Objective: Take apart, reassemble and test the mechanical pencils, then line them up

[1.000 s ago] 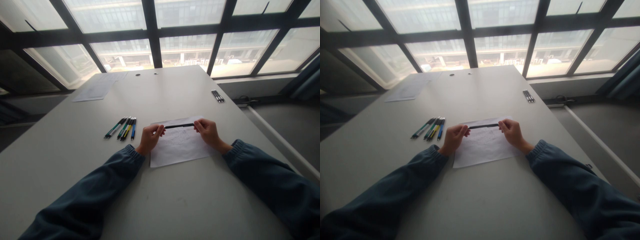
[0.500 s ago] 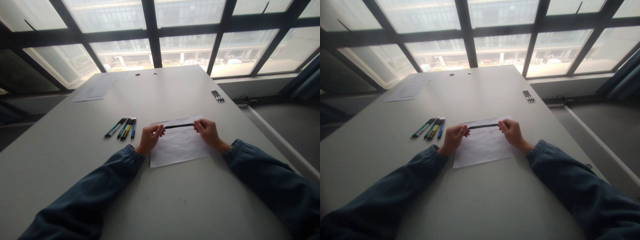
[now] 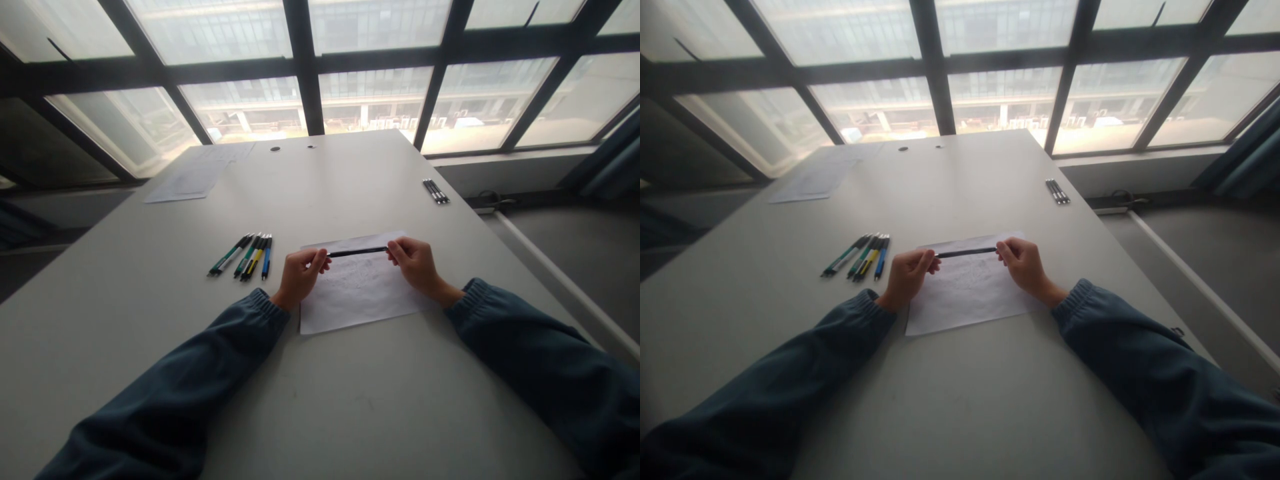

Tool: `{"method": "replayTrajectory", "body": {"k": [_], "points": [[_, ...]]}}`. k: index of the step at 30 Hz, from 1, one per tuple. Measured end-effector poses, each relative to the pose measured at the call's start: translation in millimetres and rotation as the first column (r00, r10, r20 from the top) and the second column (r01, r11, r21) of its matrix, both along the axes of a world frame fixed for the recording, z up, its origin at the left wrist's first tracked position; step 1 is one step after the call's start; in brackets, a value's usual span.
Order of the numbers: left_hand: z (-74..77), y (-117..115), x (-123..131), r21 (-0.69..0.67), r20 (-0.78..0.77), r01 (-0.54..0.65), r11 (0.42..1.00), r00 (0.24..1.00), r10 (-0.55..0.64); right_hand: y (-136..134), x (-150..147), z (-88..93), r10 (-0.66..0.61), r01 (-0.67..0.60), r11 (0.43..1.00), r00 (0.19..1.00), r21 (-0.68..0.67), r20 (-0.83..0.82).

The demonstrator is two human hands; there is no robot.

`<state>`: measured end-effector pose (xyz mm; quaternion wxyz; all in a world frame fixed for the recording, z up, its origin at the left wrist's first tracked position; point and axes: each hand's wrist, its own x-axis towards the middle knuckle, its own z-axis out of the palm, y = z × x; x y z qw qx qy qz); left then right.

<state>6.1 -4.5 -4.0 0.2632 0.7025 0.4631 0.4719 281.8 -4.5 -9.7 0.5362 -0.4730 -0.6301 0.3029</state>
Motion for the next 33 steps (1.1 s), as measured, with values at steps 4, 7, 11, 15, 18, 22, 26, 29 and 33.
{"method": "replayTrajectory", "body": {"k": [4, 7, 11, 15, 18, 22, 26, 29, 33], "points": [[-0.2, 0.3, -0.6, -0.001, -0.004, 0.005, 1.0, 1.0, -0.005, 0.0, 0.1, -0.1, -0.004, 0.004, 1.0, 1.0, 0.0, 0.003], [-1.3, 1.2, -1.2, -0.004, -0.004, 0.006, 1.0, 1.0, -0.006, -0.1, 0.0, 0.2, -0.007, 0.007, 1.0, 1.0, 0.003, 0.011], [-1.7, 1.3, -1.4, -0.011, 0.001, 0.004, 1.0, 1.0, -0.004, -0.5, -0.4, 1.4, -0.006, 0.006, 1.0, 1.0, 0.001, 0.017], [-0.7, 0.3, -0.7, -0.014, 0.007, 0.003, 1.0, 1.0, -0.003, -0.2, 0.5, 0.3, -0.01, 0.01, 1.0, 0.999, 0.005, 0.031], [0.4, 0.0, 0.2, -0.014, 0.009, 0.0, 1.0, 1.0, 0.0, 0.2, 1.4, -1.2, -0.004, 0.004, 1.0, 1.0, 0.01, 0.025], [0.4, 0.5, 0.3, -0.018, 0.009, 0.004, 1.0, 1.0, -0.004, 0.1, 1.2, -0.9, 0.008, -0.008, 1.0, 1.0, 0.007, 0.017], [0.2, 0.3, -0.1, -0.025, 0.004, 0.005, 1.0, 1.0, -0.004, 0.0, 0.7, 0.0, 0.002, -0.002, 1.0, 1.0, 0.006, 0.022], [0.9, -0.2, 0.2, -0.026, 0.004, 0.005, 1.0, 1.0, -0.004, 0.3, 0.7, 0.3, -0.007, 0.007, 1.0, 1.0, 0.001, 0.031], [0.6, -0.2, 0.3, -0.027, 0.006, 0.007, 1.0, 1.0, -0.007, 0.0, 0.4, 1.2, -0.008, 0.008, 1.0, 0.999, 0.001, 0.031]]}}
